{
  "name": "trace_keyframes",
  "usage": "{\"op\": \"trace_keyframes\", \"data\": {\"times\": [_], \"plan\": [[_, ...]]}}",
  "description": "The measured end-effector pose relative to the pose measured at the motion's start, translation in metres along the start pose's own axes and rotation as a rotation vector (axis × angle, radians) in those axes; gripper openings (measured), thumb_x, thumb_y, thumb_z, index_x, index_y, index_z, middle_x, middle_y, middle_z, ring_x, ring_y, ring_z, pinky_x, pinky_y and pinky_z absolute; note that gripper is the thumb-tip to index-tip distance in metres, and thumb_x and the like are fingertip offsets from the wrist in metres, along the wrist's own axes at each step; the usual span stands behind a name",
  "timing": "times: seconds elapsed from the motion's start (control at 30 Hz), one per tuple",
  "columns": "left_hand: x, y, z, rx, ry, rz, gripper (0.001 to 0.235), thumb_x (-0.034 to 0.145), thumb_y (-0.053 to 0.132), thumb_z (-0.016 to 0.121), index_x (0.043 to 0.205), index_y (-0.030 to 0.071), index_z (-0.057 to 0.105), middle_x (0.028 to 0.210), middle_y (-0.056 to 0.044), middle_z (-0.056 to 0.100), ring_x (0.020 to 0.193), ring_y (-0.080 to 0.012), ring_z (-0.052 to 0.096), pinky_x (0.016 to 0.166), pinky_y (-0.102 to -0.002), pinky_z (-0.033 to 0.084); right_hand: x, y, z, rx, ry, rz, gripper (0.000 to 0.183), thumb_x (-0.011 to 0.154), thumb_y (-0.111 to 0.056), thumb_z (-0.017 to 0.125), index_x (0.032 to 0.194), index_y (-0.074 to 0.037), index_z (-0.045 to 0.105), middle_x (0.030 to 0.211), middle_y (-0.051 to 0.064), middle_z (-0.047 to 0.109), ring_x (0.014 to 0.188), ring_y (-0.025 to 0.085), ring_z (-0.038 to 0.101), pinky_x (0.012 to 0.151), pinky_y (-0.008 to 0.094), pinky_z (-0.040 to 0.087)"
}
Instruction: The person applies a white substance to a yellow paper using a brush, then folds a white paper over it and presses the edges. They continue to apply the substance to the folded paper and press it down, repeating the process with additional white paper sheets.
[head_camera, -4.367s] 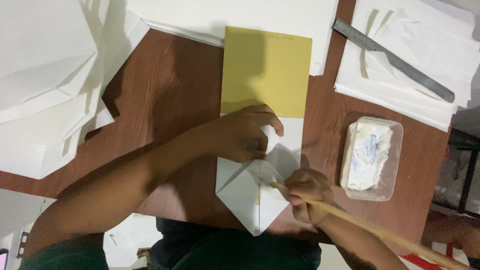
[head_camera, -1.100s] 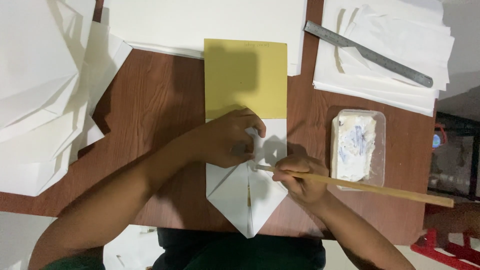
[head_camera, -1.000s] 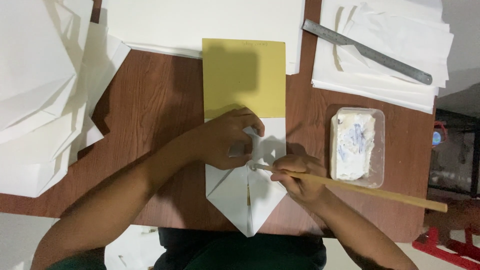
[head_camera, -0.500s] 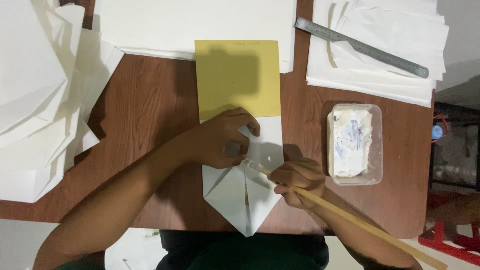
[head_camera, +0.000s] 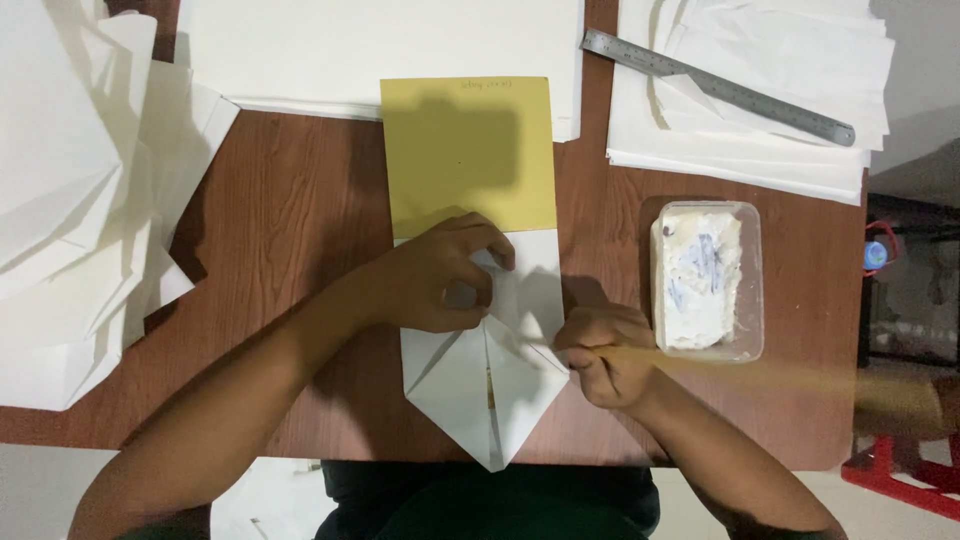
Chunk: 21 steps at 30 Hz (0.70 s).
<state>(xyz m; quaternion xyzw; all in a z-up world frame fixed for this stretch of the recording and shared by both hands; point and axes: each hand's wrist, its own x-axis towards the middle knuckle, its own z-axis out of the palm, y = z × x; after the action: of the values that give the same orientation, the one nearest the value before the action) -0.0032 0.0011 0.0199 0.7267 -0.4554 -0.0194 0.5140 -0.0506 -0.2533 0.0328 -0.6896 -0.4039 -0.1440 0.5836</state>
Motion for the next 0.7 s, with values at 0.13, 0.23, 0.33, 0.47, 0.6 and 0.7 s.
{"op": "trace_keyframes", "data": {"times": [0.13, 0.23, 0.33, 0.47, 0.6, 0.7], "plan": [[0.002, 0.002, -0.001, -0.004, -0.005, -0.024, 0.015, 0.083, 0.013, 0.075, 0.071, 0.01, 0.068, 0.103, -0.01, 0.062, 0.109, -0.036, 0.061, 0.093, -0.05, 0.047, -0.002, 0.007, -0.003, 0.003, -0.039, -0.028, 0.04, 0.098, -0.016, 0.059, 0.059, -0.009, 0.057, 0.049, 0.004, 0.047, 0.033, 0.017, 0.038, 0.031, 0.025, 0.037], [0.003, 0.002, -0.002, 0.015, -0.016, -0.016, 0.014, 0.083, 0.012, 0.075, 0.072, 0.009, 0.068, 0.102, -0.012, 0.062, 0.109, -0.0384, 0.061, 0.092, -0.051, 0.046, -0.005, 0.007, -0.007, -0.035, -0.049, -0.032, 0.041, 0.097, -0.011, 0.057, 0.056, -0.012, 0.053, 0.047, 0.001, 0.044, 0.033, 0.015, 0.035, 0.03, 0.025, 0.034], [-0.001, -0.001, 0.0, -0.016, -0.014, -0.022, 0.013, 0.083, 0.012, 0.075, 0.072, 0.009, 0.07, 0.103, -0.012, 0.062, 0.108, -0.0371, 0.061, 0.092, -0.05, 0.047, 0.007, -0.003, -0.003, -0.002, -0.056, 0.06, 0.039, 0.101, -0.021, 0.052, 0.064, -0.008, 0.06, 0.052, 0.004, 0.05, 0.035, 0.021, 0.042, 0.033, 0.028, 0.039], [0.001, 0.0, -0.001, 0.005, -0.031, -0.038, 0.012, 0.084, 0.012, 0.075, 0.073, 0.009, 0.071, 0.104, -0.013, 0.062, 0.109, -0.0383, 0.06, 0.093, -0.05, 0.046, -0.02, 0.012, -0.003, -0.036, -0.045, 0.022, 0.039, 0.101, -0.014, 0.054, 0.063, -0.009, 0.054, 0.053, 0.006, 0.048, 0.038, 0.017, 0.043, 0.036, 0.024, 0.038], [0.004, 0.0, -0.001, 0.032, -0.06, -0.045, 0.01, 0.082, 0.011, 0.075, 0.073, 0.008, 0.071, 0.104, -0.016, 0.061, 0.11, -0.042, 0.06, 0.091, -0.054, 0.046, -0.001, 0.0, -0.004, 0.043, -0.055, 0.101, 0.03, 0.097, -0.013, 0.058, 0.068, -0.008, 0.064, 0.057, 0.008, 0.06, 0.04, 0.021, 0.05, 0.037, 0.03, 0.044], [0.002, 0.003, -0.003, 0.005, -0.061, -0.078, 0.01, 0.083, 0.012, 0.074, 0.074, 0.007, 0.073, 0.104, -0.014, 0.063, 0.111, -0.0386, 0.061, 0.094, -0.051, 0.046, -0.022, 0.008, -0.005, -0.099, -0.084, 0.07, 0.039, 0.101, -0.02, 0.054, 0.065, -0.009, 0.057, 0.05, 0.005, 0.048, 0.036, 0.019, 0.044, 0.036, 0.028, 0.041]]}}
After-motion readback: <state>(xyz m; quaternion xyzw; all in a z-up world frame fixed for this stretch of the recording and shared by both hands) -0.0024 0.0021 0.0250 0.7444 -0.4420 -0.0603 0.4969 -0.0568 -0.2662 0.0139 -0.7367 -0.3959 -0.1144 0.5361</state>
